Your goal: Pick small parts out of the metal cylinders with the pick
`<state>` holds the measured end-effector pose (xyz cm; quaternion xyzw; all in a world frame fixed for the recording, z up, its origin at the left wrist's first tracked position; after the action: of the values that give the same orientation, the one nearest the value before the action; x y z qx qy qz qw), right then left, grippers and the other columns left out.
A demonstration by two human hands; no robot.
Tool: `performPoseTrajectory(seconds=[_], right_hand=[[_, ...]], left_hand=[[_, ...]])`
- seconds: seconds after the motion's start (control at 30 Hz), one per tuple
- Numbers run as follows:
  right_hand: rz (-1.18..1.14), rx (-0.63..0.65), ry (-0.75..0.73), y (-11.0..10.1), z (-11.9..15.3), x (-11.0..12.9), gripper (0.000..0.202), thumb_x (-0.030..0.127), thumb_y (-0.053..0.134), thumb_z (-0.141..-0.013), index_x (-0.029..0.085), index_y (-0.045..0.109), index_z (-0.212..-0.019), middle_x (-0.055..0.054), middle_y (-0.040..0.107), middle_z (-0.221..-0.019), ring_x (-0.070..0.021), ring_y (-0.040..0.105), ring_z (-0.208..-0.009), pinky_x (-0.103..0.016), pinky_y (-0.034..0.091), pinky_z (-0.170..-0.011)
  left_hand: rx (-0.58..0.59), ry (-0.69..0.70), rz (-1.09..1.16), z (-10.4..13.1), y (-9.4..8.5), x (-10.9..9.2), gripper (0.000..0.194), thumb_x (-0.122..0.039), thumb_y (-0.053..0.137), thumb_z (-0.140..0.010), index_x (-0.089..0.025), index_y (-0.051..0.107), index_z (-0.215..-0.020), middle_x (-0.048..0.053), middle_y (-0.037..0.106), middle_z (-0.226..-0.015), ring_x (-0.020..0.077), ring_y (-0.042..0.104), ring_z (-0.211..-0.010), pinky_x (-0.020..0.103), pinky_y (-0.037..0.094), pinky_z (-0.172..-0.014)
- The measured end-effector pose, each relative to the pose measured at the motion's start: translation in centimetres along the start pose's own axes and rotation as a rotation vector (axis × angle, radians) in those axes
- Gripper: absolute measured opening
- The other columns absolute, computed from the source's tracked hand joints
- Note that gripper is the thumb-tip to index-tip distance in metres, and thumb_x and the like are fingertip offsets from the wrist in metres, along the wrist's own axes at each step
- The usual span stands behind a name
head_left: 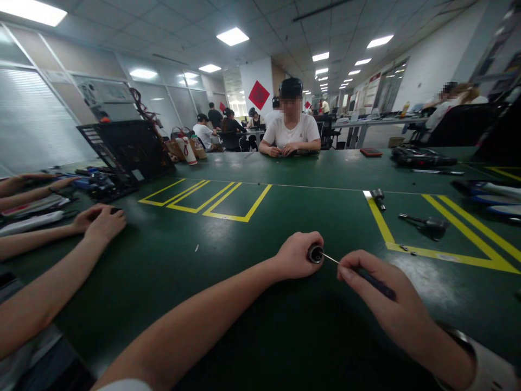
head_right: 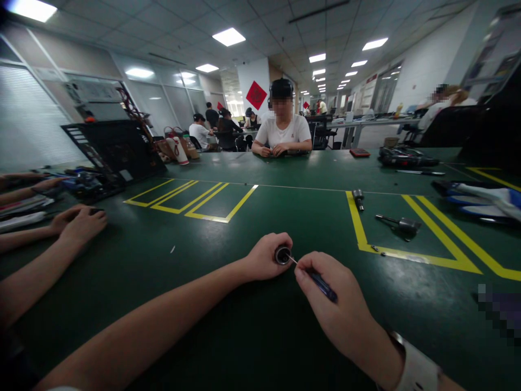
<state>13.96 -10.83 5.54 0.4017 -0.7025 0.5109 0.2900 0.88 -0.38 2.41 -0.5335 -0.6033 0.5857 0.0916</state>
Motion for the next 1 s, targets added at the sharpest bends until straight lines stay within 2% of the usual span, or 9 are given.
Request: performPoseTrajectory(seconds=[0.17, 0.23, 0.33, 0.47, 0.57, 0.73, 0.8, 1.0], right_hand=[[0.101, -0.032, -0.111, -0.3, -0.1, 0.5, 0.008, 0.026, 0.060, -0.075, 0.026, 0.065, -0.070, -0.003, 0.062, -0.070, -0.0209, 0.053, -0.067, -0.034, 0.037, -0.062], [0.090, -0.017, -0.069, -0.4, -0.2, 0.4, 0.009, 0.027, 0.060, -0.074, 0.027, 0.065, -0.067, -0.003, 0.062, -0.069, -0.0211, 0.053, -0.066, -0.034, 0.037, -0.061], [-0.019, 0.018, 0.089, -0.5, -0.5, -0.2, 0.015, 0.032, 0.057, -0.075, 0.027, 0.065, -0.063, -0.002, 0.063, -0.066, -0.0215, 0.054, -0.065, -0.034, 0.037, -0.059], [-0.339, -0.033, 0.275, -0.2, -0.8, -1.3, 0.017, 0.036, 0.058, -0.074, 0.024, 0.066, -0.064, -0.003, 0.065, -0.069, -0.0238, 0.057, -0.076, -0.036, 0.041, -0.070], [-0.523, -0.085, 0.343, 0.2, -0.8, -1.9, 0.015, 0.036, 0.061, -0.073, 0.023, 0.067, -0.069, -0.004, 0.066, -0.075, -0.0237, 0.057, -0.081, -0.038, 0.041, -0.077], [-0.424, -0.062, 0.309, 0.3, -0.6, -2.2, 0.016, 0.036, 0.060, -0.075, 0.024, 0.066, -0.066, -0.003, 0.065, -0.071, -0.0230, 0.056, -0.078, -0.038, 0.039, -0.076], [-0.400, -0.068, 0.308, 0.3, -0.6, -2.3, 0.017, 0.036, 0.060, -0.075, 0.024, 0.065, -0.066, -0.003, 0.065, -0.071, -0.0230, 0.056, -0.078, -0.037, 0.038, -0.075], [-0.387, -0.079, 0.311, 0.4, -0.7, -2.8, 0.017, 0.036, 0.058, -0.077, 0.023, 0.065, -0.069, -0.002, 0.064, -0.072, -0.0220, 0.056, -0.078, -0.036, 0.038, -0.074]], left_hand=[[-0.003, 0.094, -0.013, -0.2, 0.1, -0.1, 0.013, -0.020, 0.062, -0.069, -0.017, 0.053, -0.079, -0.001, 0.057, -0.074, 0.0116, 0.051, -0.068, 0.025, 0.040, -0.069], [0.016, 0.127, -0.013, -0.2, 0.1, -0.2, 0.011, -0.020, 0.060, -0.071, -0.017, 0.054, -0.079, 0.000, 0.057, -0.075, 0.0122, 0.052, -0.069, 0.026, 0.040, -0.071], [0.053, 0.148, 0.006, -0.3, 0.0, -0.3, 0.008, -0.022, 0.059, -0.074, -0.017, 0.054, -0.079, 0.001, 0.057, -0.077, 0.0131, 0.052, -0.072, 0.027, 0.039, -0.072], [0.025, 0.093, 0.068, -0.3, -0.2, 0.1, 0.011, -0.023, 0.060, -0.075, -0.017, 0.053, -0.079, 0.000, 0.056, -0.078, 0.0130, 0.052, -0.074, 0.026, 0.039, -0.072], [-0.022, 0.063, 0.101, -0.3, -0.2, 0.5, 0.013, -0.023, 0.061, -0.073, -0.017, 0.052, -0.079, 0.000, 0.055, -0.078, 0.0131, 0.051, -0.074, 0.026, 0.039, -0.071], [-0.048, 0.037, -0.034, -0.4, 0.0, 0.7, 0.006, -0.014, 0.056, -0.072, -0.016, 0.054, -0.077, 0.000, 0.055, -0.077, 0.0134, 0.051, -0.074, 0.027, 0.038, -0.070], [-0.058, 0.006, -0.120, -0.4, 0.0, 0.6, 0.011, -0.009, 0.053, -0.071, -0.016, 0.055, -0.078, 0.001, 0.056, -0.078, 0.0144, 0.051, -0.076, 0.028, 0.037, -0.072], [-0.092, -0.126, -0.232, -0.4, -0.3, 0.6, 0.013, -0.008, 0.052, -0.073, -0.017, 0.056, -0.080, 0.002, 0.057, -0.080, 0.0166, 0.051, -0.077, 0.030, 0.036, -0.071]])
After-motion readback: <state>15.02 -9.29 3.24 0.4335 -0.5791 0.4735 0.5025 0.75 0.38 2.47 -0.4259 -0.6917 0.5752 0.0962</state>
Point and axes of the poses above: each hand's wrist, its own z-axis away from the middle knuckle, its own y-axis out of the palm, x = y × z, the point moved 3 cm from there along -z, towards the middle knuckle
